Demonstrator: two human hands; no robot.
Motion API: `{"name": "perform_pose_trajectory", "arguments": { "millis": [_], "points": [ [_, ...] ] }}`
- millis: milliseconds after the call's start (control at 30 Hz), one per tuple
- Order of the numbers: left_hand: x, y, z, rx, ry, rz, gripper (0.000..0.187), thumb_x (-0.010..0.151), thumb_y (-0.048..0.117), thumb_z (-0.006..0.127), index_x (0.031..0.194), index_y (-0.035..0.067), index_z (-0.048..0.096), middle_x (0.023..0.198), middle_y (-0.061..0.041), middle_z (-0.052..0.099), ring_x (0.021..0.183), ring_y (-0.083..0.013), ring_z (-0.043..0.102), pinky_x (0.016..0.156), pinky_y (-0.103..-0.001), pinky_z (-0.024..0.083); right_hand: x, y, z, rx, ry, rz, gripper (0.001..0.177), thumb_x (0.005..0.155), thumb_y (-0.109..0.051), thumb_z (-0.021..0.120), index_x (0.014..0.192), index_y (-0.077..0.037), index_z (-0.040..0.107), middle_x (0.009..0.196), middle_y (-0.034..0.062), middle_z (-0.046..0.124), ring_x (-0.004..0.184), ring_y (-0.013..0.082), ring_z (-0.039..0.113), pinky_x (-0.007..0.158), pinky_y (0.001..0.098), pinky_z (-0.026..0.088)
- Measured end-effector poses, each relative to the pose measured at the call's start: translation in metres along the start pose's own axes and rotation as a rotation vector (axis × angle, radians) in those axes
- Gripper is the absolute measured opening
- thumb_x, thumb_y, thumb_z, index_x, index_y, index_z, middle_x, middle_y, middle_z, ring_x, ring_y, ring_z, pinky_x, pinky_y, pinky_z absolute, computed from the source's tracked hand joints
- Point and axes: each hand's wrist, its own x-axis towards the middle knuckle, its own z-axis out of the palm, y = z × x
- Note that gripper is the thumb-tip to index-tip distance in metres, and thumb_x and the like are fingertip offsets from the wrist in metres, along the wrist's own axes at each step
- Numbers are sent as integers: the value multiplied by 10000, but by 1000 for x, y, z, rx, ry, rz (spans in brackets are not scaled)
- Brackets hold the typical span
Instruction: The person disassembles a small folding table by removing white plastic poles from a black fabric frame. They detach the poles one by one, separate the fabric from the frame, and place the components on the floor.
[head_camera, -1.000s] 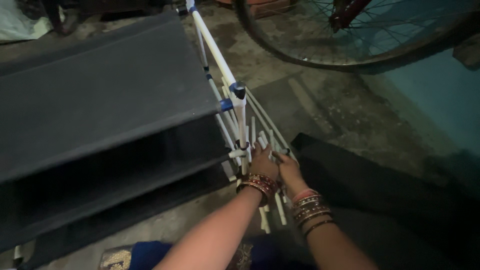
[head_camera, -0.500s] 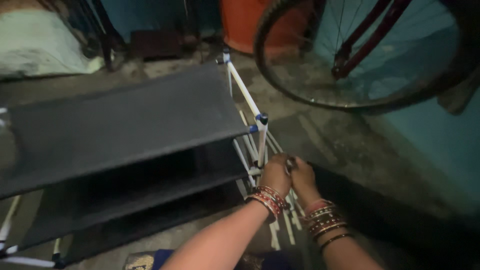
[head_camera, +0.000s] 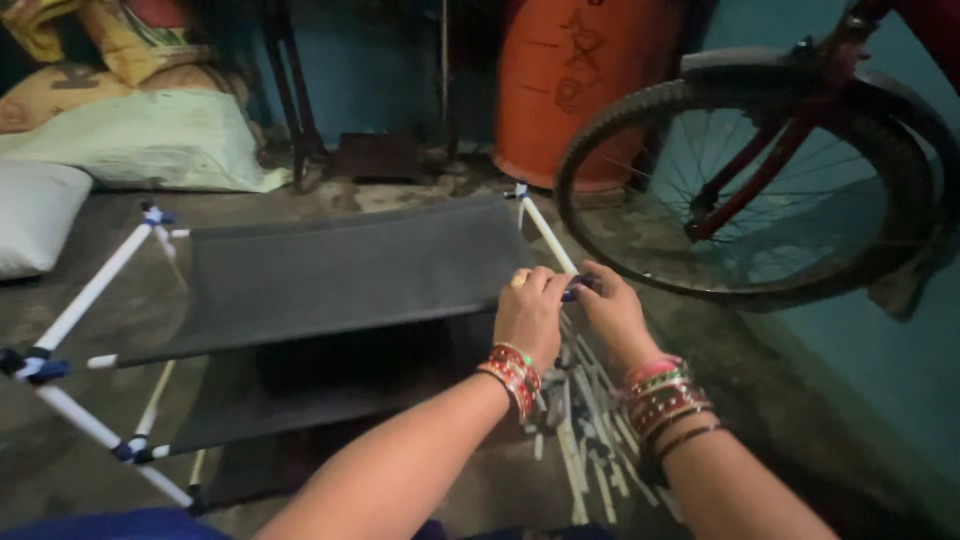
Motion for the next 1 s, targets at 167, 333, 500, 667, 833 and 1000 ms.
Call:
{"name": "perform_pose_trajectory", "arguments": {
  "millis": [167,333,500,667,833,1000],
  "points": [
    [7,-39,3,250,-306,51,108,871,96,616,927,128,702,958,-56,667,997,-289,644,818,-449,541,4,-33,9,-455,57,-9,320,908,-320,756,1184,-159,769,879,103,751,788,211,705,725,330,531],
    [10,-63,10,214,-352,133,103,881,105,612,926,127,702,934,-57,665,960,-276,656,752,-431,571,-3,-47,18,-496,40,67,323,879,-324,773,1159,-163,775,794,109,742,672,208,681,655,350,533],
    [7,-77,10,137,-340,173,97,828,82,638,893,121,698,939,-61,663,966,-279,660,772,-430,569,-5,-48,22,-395,25,95,295,886,-259,749,1165,-166,763,833,104,771,695,224,698,663,362,554],
    [14,-86,5,60,-403,183,43,848,120,680,884,101,692,972,-91,656,996,-305,654,804,-448,557,-6,-49,29,-561,99,-72,290,867,-211,772,1148,-137,765,927,152,768,827,269,740,764,381,556],
    [27,-92,-4,-99,-521,49,132,848,219,740,883,96,705,978,-113,647,1010,-339,623,820,-476,534,-11,-54,31,-492,90,-34,284,873,-200,754,1148,-129,749,945,151,773,836,274,748,770,381,558],
    [13,-88,-23,27,-419,190,157,883,241,702,884,86,674,989,-91,637,1040,-311,617,838,-447,534,-10,-60,32,-537,90,-23,290,876,-189,761,1160,-135,754,950,168,763,834,280,737,771,378,545]
  ]
}}
